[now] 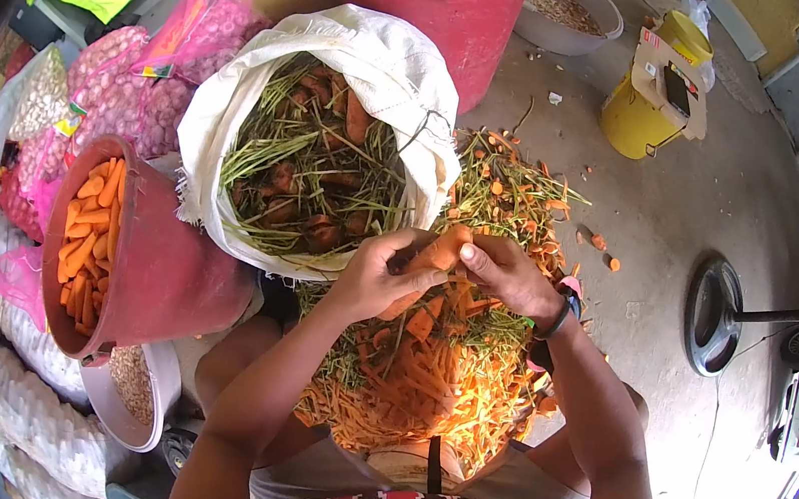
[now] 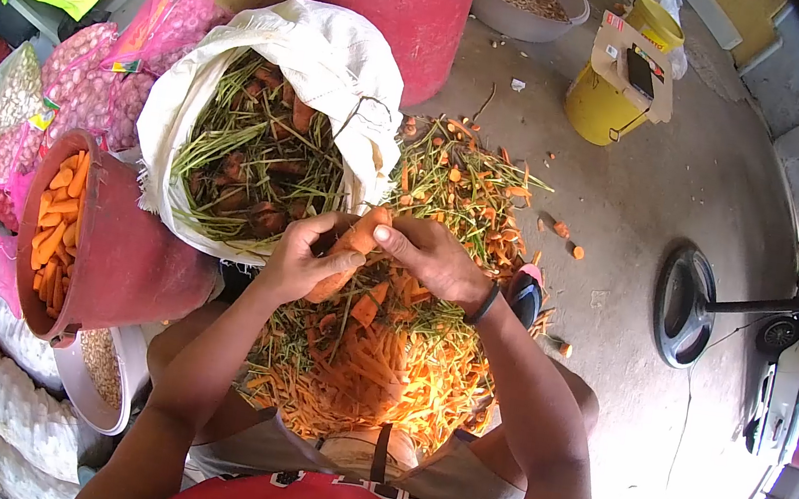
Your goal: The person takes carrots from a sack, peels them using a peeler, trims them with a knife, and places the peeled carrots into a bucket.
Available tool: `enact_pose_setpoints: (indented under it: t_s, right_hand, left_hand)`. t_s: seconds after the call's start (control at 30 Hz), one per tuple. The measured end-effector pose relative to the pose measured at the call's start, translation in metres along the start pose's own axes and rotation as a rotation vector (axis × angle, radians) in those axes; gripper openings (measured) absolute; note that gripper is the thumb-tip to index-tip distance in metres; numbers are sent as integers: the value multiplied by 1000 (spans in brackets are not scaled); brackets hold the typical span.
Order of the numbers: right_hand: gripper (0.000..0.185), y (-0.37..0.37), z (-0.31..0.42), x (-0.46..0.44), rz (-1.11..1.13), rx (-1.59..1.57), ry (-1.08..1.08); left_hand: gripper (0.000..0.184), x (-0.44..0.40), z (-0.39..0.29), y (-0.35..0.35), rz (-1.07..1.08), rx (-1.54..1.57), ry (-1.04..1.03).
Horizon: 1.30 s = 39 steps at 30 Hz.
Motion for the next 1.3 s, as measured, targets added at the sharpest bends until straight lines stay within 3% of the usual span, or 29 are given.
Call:
enact_pose_setpoints:
  t_s: [0.2, 0.3, 0.33, 0.4, 0.43, 0.47, 0.6, 0.67, 0.77, 0.83, 0.9, 0.97, 1.1, 1.17, 1.3]
  right_hand:
    - [69, 5, 3, 8, -96, 56, -154]
    - [57, 10, 2, 12, -123, -19, -131]
    - [54, 13, -2, 14, -123, -79, -104]
    - [54, 21, -38, 20, -222, 388, -70]
    - [56, 23, -34, 23, -270, 619, -50]
    - [48, 30, -46, 27, 0, 543, -323]
    - [51, 13, -36, 32, -121, -407, -236]
    - [53, -14, -41, 37, -39, -707, 199]
    - [56, -31, -81, 10, -82, -374, 141]
    - [55, -47, -56, 20, 21, -828, -166]
    - [49, -36, -36, 23, -72, -833, -89]
    - [49, -15, -42, 27, -183, -774, -98]
    - [48, -2, -17, 33, -128, -907, -93]
    - [48, 9, -7, 42, -175, -801, -76]
    - [39, 47, 11, 59, -338, -528, 39]
  left_hand:
    - [37, -7, 3, -3, -30, -82, 68]
    - [38, -11, 15, -5, -97, 60, 29]
    - [39, -13, 19, -5, -137, 325, 97]
    - [41, -16, 24, -8, -216, 854, 233]
    - [41, -17, 25, -6, -218, 943, 205]
    - [42, -18, 28, -5, -221, 1032, 176]
    - [48, -28, 18, 1, -201, 1129, -18]
    - [52, -34, 6, 3, -176, 1134, -153]
    - [37, -42, 1, 4, -198, 1233, -245]
    - [41, -46, -6, 4, -159, 1223, -288]
    - [52, -52, -9, 6, -128, 1217, -335]
    - [51, -52, -14, 7, -187, 1228, -323]
    - [50, -52, -18, 8, -132, 1215, -359]
    - [50, -50, -19, 8, -116, 1203, -337]
    - [36, -42, -14, 14, -335, 1148, -84]
Point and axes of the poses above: each hand's wrist, its own x-axis away from the middle knuckle, its own y-axis out of the back of the hand, z = x × y, the point moved 4 cm from there along -x, towards the middle knuckle, and after that the axes turned 14 degrees about z, right-handed, at the moved point
